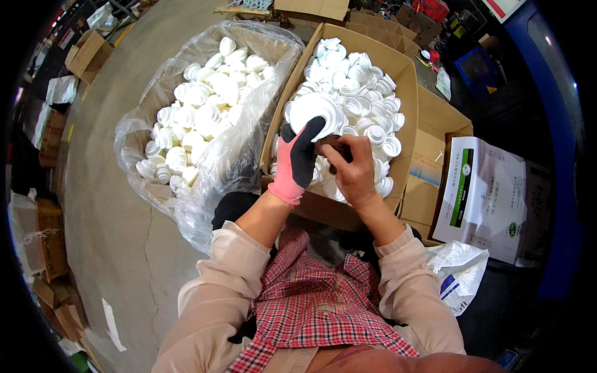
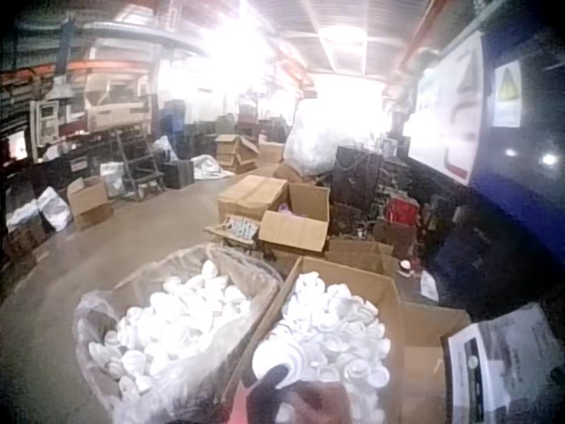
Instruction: The person sits on the floor and repeatedly picks up white plastic lids and small cylindrical inserts from a cardboard box. They insert the small pieces into the lids and place the assembled units into a plastic bag.
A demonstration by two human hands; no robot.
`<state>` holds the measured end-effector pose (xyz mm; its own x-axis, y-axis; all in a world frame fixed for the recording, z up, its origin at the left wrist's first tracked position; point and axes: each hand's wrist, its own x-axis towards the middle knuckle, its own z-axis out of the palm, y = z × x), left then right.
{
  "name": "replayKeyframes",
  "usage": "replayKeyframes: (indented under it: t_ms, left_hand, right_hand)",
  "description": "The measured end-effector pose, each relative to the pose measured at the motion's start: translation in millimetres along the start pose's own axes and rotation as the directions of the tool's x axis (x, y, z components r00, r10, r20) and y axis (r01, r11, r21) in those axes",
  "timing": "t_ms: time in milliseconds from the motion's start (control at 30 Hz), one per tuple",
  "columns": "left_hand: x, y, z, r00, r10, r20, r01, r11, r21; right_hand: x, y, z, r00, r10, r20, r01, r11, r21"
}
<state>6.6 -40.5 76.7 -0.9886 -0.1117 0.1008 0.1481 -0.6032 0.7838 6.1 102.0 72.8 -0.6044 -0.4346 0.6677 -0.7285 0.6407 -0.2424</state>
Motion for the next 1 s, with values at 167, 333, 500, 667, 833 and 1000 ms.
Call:
replayKeyframes:
  t_ms: [167,333,500,667,833,1000]
  left_hand:
    - [12.9,-7.7,-21.6,0.984,-0.177,0.015,0.169,0.911,-0.377]
    - [14.5,-9.0,-18.2,0.967,-0.232,-0.109,0.191,0.934,-0.302]
    - [-2.9,-10.8,-4.2,0.981,-0.145,0.129,0.146,0.989,-0.003]
    - [-8.7,-4.8,-7.1,0.911,0.155,0.382,-0.331,0.826,0.456]
    - [-11.1,7.7,1.1,0.946,-0.281,0.162,0.251,0.95,0.184]
    - [-10.6,-12.2,-6.5,0.963,-0.222,0.154,0.207,0.973,0.105]
  right_hand:
    - [-2.8,6.2,5.7,0.998,0.035,0.054,-0.04,0.996,0.083]
    - [-18.1,27.6,-0.1,0.892,0.373,0.258,-0.445,0.828,0.342]
    - [2.0,21.6,-10.1,0.97,0.217,0.111,-0.243,0.904,0.351]
    - [2.5,23.6,-13.5,0.985,0.151,0.084,-0.169,0.945,0.28]
    - [5.4,21.1,-22.5,0.979,0.161,0.127,-0.194,0.926,0.325]
    - [3.8,19.7,-26.7,0.978,0.174,0.117,-0.204,0.919,0.337]
